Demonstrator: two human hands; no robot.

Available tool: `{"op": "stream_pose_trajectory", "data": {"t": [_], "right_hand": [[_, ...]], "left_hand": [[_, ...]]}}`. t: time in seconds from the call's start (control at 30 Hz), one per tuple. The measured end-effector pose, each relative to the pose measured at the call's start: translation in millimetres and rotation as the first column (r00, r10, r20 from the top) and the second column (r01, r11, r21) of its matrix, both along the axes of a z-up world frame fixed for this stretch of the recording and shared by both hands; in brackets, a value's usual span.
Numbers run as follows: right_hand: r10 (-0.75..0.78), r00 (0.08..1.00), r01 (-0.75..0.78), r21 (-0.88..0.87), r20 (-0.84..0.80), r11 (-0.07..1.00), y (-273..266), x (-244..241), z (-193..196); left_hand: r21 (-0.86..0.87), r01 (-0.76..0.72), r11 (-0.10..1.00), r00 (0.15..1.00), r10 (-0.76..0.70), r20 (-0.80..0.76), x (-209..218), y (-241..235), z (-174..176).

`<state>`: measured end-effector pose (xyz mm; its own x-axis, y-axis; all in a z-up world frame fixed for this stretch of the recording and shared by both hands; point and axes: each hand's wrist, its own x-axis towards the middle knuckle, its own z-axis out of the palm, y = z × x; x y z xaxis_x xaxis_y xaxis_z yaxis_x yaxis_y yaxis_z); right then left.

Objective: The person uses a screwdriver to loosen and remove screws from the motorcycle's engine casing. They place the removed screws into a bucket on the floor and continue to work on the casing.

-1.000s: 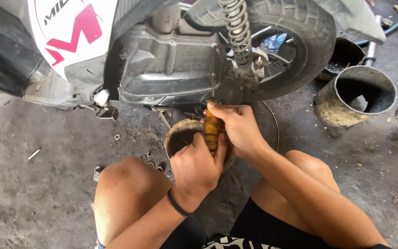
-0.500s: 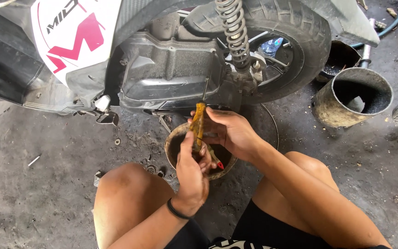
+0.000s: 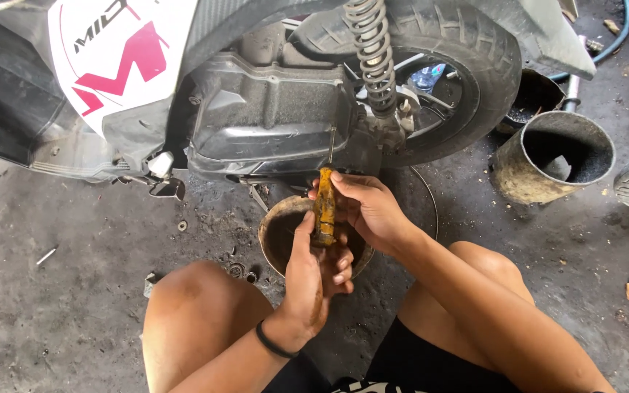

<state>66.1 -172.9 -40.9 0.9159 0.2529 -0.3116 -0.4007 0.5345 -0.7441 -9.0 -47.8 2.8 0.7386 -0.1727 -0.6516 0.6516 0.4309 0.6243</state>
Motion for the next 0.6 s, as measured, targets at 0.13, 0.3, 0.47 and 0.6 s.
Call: {"op": "stream_pose_trajectory", "data": {"t": [0.13,0.3,0.47,0.6], "right_hand": [[-0.035,0.999,0.036,-0.061,0.016,0.998,0.1,-3.2,11.6],[-0.104,0.994,0.105,-0.140,0.018,0.984,2.3,-7.3,21.3],[-0.154,0.988,0.149,-0.286,0.006,0.947,9.2,-8.5,29.7],[-0.188,0.982,0.182,-0.374,0.021,0.909,12.1,-9.5,40.8]], "left_hand": [[0.294,-0.048,0.955,0.997,0.031,0.065,-2.0,1.2,12.6],[0.952,-0.245,0.181,0.806,-0.508,0.304,-6.3,14.3,-3.0],[0.700,-0.649,-0.297,0.612,-0.751,0.248,-18.6,17.2,-12.1],[0.566,-0.666,-0.486,0.660,-0.738,0.143,-22.0,13.6,-22.1]]}}
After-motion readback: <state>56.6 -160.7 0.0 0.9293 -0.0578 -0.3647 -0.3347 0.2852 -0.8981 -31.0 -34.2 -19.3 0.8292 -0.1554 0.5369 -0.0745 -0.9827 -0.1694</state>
